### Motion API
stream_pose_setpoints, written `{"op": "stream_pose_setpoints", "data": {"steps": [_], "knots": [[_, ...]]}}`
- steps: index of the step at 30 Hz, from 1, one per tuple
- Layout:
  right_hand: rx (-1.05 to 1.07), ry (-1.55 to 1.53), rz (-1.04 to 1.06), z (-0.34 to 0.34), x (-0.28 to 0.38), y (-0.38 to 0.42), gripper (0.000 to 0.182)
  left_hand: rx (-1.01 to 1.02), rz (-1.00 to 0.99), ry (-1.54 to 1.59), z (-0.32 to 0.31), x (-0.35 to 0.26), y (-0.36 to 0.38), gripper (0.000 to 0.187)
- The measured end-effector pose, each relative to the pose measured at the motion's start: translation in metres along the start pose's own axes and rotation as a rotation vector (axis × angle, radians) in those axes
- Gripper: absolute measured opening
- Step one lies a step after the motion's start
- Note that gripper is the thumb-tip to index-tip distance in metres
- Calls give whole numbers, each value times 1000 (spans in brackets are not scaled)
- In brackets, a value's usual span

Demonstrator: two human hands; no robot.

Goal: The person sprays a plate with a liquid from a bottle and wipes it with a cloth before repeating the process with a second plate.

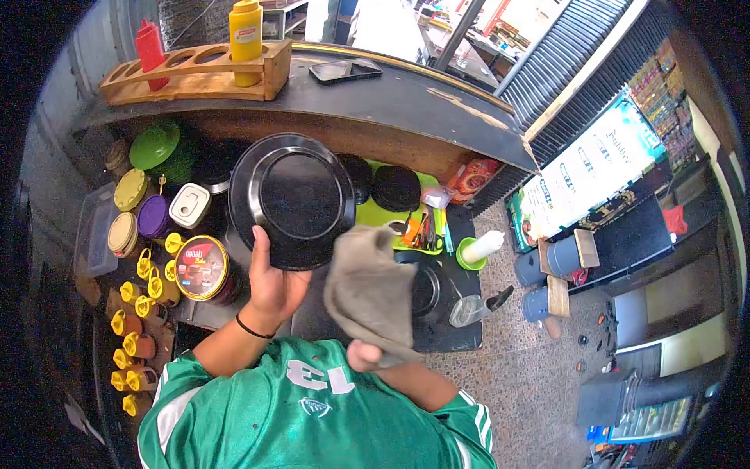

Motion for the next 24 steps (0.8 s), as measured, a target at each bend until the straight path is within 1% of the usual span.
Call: {"op": "stream_pose_setpoints", "data": {"steps": [1, 2, 3, 4, 5, 6, 7, 9, 10, 11, 12, 13, 15, 16, 17, 18, 19, 21, 22, 23, 24], "knots": [[28, 46, 13, -8, -7, 9, 101, 19, -10, -84, 0, 6, 2, 77], [58, 90, 26, -16, -13, 17, 101, 55, 22, -95, -10, 10, 9, 82], [90, 133, 39, -25, -17, 20, 100, 93, 165, -52, -5, 17, 17, 86], [87, 133, 37, -34, -21, 17, 100, 49, 173, -199, -2, 20, 28, 88], [39, 155, -27, -42, -27, 7, 96, 5, 180, -346, -7, 19, 38, 90], [-7, 178, -89, -46, -35, -3, 92, 62, 137, -322, -3, 24, 39, 86], [-7, 177, -84, -42, -50, -8, 92, 21, 19, -281, -2, 30, 44, 75], [33, 223, -187, -23, -104, -9, 86, 206, -65, -326, 10, 30, 49, 59], [54, 244, -246, -14, -127, -9, 83, 164, -59, -286, -4, 25, 50, 51], [74, 266, -310, -11, -140, -14, 80, 160, -52, -287, 0, 23, 48, 51], [-329, -41, -246, -9, -79, -56, 72, 138, 24, -273, 9, 24, 45, 50], [-160, 62, -257, 2, -101, -54, 69, 120, 98, -259, 14, 25, 42, 48], [15, 283, -195, 11, -100, -64, 63, 160, 101, -247, 9, 23, 35, 50], [-95, 283, -47, 12, -93, -65, 60, 121, 92, -258, 8, 19, 32, 51], [-203, 279, 102, 6, -59, -79, 58, 82, 83, -270, 7, 13, 27, 53], [-189, 185, 147, 0, -47, -78, 55, 111, 81, -387, 6, 4, 23, 61], [-87, 180, 168, -3, -50, -73, 56, 105, 85, -385, 12, 1, 17, 61], [1, 338, 299, -21, -32, -65, 49, 126, 123, -572, 22, 2, 9, 85], [67, 363, 305, -31, -23, -64, 45, 142, 77, -536, 18, 2, 12, 98], [128, 390, 312, -39, -18, -62, 42, 144, 78, -538, 10, 1, 13, 98], [95, 254, 246, -39, -24, -58, 43, 95, 88, -449, 2, -2, 14, 103]]}}
Point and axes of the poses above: each hand's wrist, its own y-axis away from the middle knuckle, its own z-axis out of the back of the hand, x = y × z, the point moved 3 cm from there along -y, towards the middle knuckle, and after that the axes turned 2 degrees about y, right-handed, at the moved point
